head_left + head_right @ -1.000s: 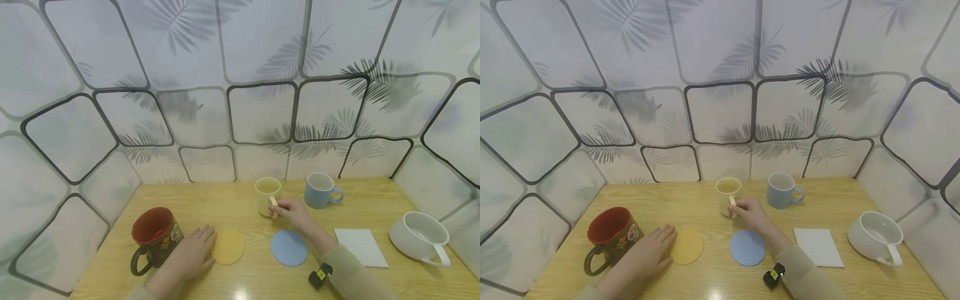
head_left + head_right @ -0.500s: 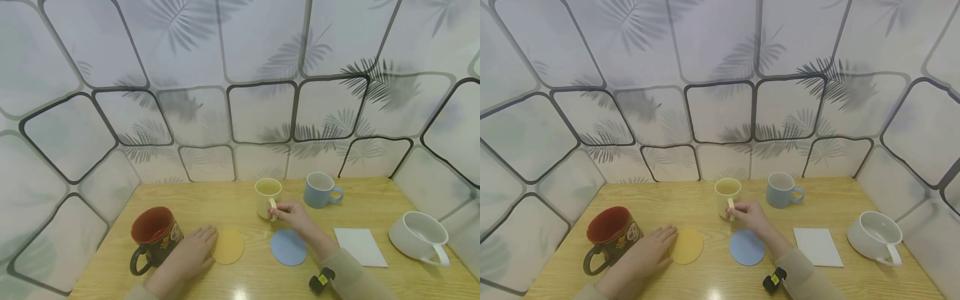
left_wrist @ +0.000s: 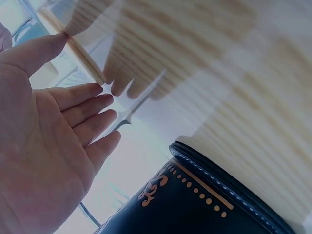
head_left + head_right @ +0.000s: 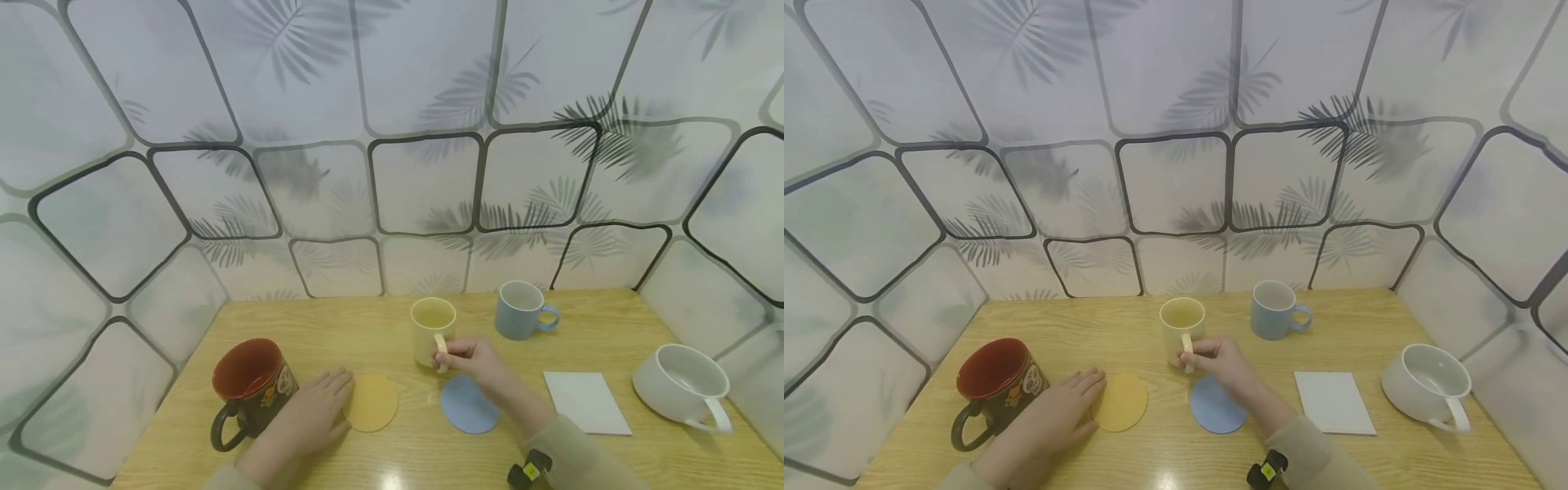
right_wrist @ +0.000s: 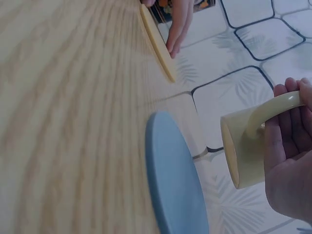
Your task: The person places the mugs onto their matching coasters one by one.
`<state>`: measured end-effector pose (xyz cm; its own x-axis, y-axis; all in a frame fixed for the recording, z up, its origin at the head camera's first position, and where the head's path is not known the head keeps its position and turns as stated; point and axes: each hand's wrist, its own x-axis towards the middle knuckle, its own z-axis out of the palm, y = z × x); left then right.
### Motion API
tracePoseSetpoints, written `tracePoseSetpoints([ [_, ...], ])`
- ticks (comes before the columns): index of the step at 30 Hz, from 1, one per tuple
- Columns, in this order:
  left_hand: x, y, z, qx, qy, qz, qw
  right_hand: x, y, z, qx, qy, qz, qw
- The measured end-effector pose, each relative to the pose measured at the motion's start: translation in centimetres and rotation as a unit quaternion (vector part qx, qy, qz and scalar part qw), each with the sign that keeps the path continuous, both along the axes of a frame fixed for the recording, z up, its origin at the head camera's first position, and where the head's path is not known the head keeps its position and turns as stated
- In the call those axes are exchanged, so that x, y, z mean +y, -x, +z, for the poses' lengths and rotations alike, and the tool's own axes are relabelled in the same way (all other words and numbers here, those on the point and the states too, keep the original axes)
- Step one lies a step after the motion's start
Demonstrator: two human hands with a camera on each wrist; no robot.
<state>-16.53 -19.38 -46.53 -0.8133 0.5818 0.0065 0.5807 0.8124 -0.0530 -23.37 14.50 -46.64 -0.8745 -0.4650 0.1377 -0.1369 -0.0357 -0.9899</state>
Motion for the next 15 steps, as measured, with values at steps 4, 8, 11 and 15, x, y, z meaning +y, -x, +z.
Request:
tracePoseSetpoints([
  [4,0.1,-0.1,0.0,-0.003,-0.01,-0.002,0.9999,-0.6,-0.7,0.0,-0.005,0.003,-0.015,0.9999],
  [8,0.1,-0.1,0.0,-0.003,-0.011,-0.004,0.9999,-1.3,-1.3,0.2,-0.016,-0.004,-0.031,0.9994],
  [11,0.0,0.0,-0.1,-0.003,-0.009,-0.001,1.0,-1.9,-1.9,0.4,-0.017,-0.005,-0.039,0.9991],
  [15,0.0,0.1,-0.1,-0.011,-0.018,0.003,0.9998,-2.8,-2.5,0.4,-0.006,-0.004,-0.048,0.9988],
])
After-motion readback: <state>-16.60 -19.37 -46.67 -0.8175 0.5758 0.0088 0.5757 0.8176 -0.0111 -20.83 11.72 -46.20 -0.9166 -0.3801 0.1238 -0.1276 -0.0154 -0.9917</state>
